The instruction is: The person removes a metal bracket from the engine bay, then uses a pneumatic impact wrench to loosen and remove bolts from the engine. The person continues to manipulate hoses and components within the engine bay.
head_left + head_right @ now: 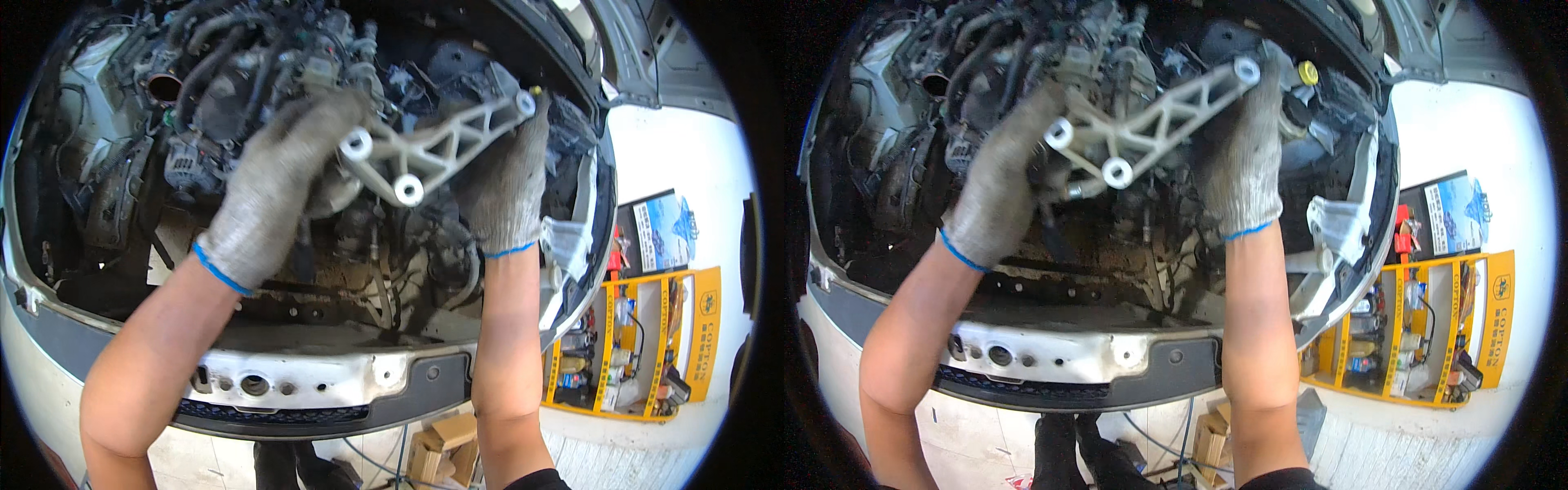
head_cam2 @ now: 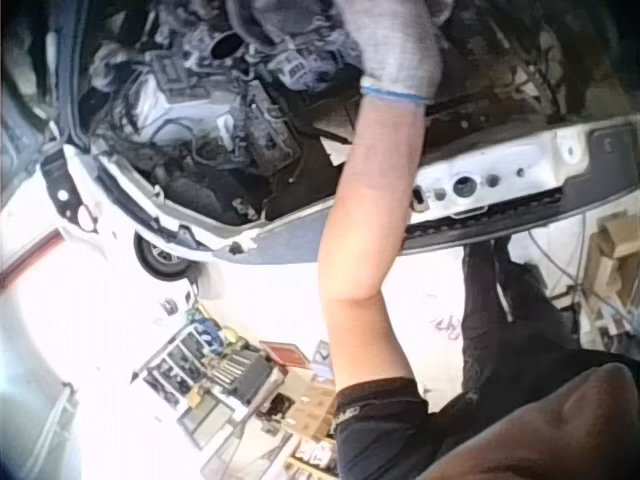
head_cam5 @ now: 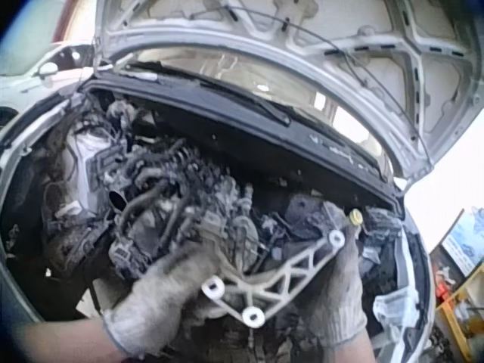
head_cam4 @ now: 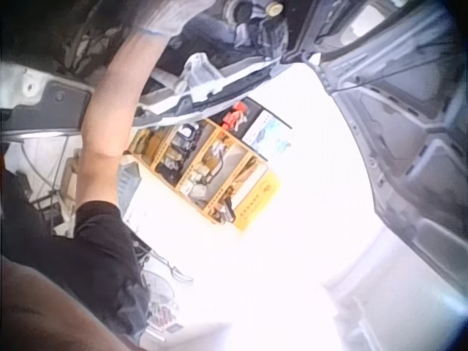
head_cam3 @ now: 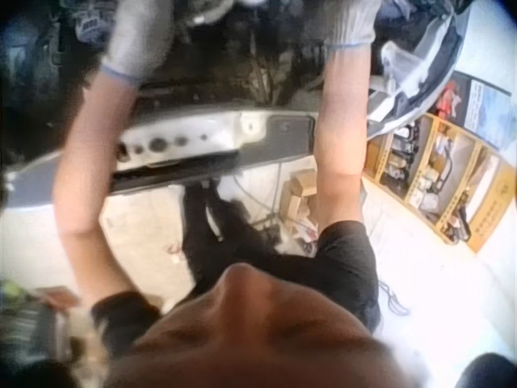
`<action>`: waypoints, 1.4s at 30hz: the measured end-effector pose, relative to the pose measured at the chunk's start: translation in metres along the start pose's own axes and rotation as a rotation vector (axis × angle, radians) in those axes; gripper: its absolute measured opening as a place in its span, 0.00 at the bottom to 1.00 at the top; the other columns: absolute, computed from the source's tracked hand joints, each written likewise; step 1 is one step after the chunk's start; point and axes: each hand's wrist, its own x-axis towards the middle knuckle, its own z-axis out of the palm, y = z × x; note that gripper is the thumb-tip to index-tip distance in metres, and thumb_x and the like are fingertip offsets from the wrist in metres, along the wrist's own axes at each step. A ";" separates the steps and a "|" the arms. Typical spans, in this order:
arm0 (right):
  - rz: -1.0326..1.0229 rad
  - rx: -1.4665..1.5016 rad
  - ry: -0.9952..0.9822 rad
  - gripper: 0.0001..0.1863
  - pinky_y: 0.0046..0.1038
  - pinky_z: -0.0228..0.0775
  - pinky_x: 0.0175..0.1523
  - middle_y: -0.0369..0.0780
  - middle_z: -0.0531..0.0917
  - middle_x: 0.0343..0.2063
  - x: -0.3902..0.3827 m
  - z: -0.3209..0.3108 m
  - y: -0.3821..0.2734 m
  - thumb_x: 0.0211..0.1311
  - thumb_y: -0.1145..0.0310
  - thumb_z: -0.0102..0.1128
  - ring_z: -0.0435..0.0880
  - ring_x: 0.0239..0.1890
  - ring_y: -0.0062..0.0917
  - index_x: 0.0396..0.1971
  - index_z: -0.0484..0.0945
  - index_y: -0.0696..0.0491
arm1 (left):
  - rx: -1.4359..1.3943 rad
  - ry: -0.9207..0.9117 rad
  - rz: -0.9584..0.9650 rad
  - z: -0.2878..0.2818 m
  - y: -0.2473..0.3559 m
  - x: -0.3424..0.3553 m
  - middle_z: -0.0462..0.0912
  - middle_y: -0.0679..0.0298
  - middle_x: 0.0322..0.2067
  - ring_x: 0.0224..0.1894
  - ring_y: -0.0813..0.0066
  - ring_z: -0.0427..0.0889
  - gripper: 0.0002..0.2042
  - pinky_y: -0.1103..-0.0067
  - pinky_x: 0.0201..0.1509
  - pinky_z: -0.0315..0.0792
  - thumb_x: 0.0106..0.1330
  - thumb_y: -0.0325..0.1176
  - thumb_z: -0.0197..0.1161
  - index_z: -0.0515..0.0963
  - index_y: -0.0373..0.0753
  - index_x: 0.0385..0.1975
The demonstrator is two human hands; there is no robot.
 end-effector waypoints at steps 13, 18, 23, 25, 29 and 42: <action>-0.270 -0.626 -0.433 0.22 0.35 0.68 0.66 0.40 0.85 0.53 0.017 -0.062 -0.019 0.69 0.56 0.59 0.80 0.58 0.34 0.58 0.76 0.50 | -0.136 -0.366 -0.037 -0.014 0.019 -0.002 0.86 0.63 0.35 0.27 0.82 0.78 0.20 0.83 0.30 0.70 0.73 0.49 0.62 0.79 0.36 0.49; -1.119 -1.697 -0.579 0.39 0.34 0.75 0.65 0.44 0.85 0.54 0.022 -0.095 -0.029 0.52 0.56 0.78 0.84 0.57 0.37 0.63 0.73 0.56 | 0.269 -0.244 0.080 -0.013 0.023 -0.014 0.83 0.63 0.24 0.25 0.80 0.74 0.20 0.81 0.30 0.66 0.69 0.50 0.64 0.82 0.36 0.32; -0.859 -1.723 -0.834 0.31 0.35 0.74 0.64 0.44 0.86 0.51 0.026 -0.096 -0.013 0.64 0.54 0.67 0.85 0.55 0.37 0.61 0.74 0.57 | 0.086 -0.491 0.318 -0.053 0.013 -0.009 0.84 0.57 0.27 0.33 0.72 0.80 0.20 0.76 0.38 0.72 0.66 0.46 0.64 0.84 0.29 0.31; 0.064 -0.966 -0.514 0.27 0.33 0.78 0.60 0.44 0.87 0.49 0.027 -0.094 -0.004 0.68 0.56 0.64 0.86 0.52 0.32 0.61 0.75 0.56 | 0.116 -0.438 0.324 -0.058 0.011 -0.006 0.86 0.53 0.33 0.38 0.68 0.83 0.19 0.75 0.43 0.75 0.61 0.42 0.69 0.84 0.27 0.36; 0.333 -0.630 -0.409 0.22 0.31 0.81 0.53 0.40 0.85 0.47 0.026 -0.092 0.019 0.65 0.63 0.67 0.85 0.47 0.27 0.56 0.78 0.53 | 0.514 -0.292 0.525 -0.033 -0.005 0.012 0.88 0.53 0.42 0.43 0.65 0.86 0.21 0.73 0.49 0.78 0.58 0.43 0.71 0.85 0.33 0.45; 0.350 -0.418 -0.332 0.19 0.31 0.84 0.50 0.41 0.87 0.44 0.006 -0.037 0.055 0.67 0.62 0.61 0.88 0.42 0.30 0.53 0.79 0.55 | 1.034 0.104 0.919 -0.029 -0.018 0.016 0.85 0.56 0.54 0.52 0.58 0.87 0.20 0.73 0.58 0.81 0.60 0.30 0.71 0.84 0.49 0.54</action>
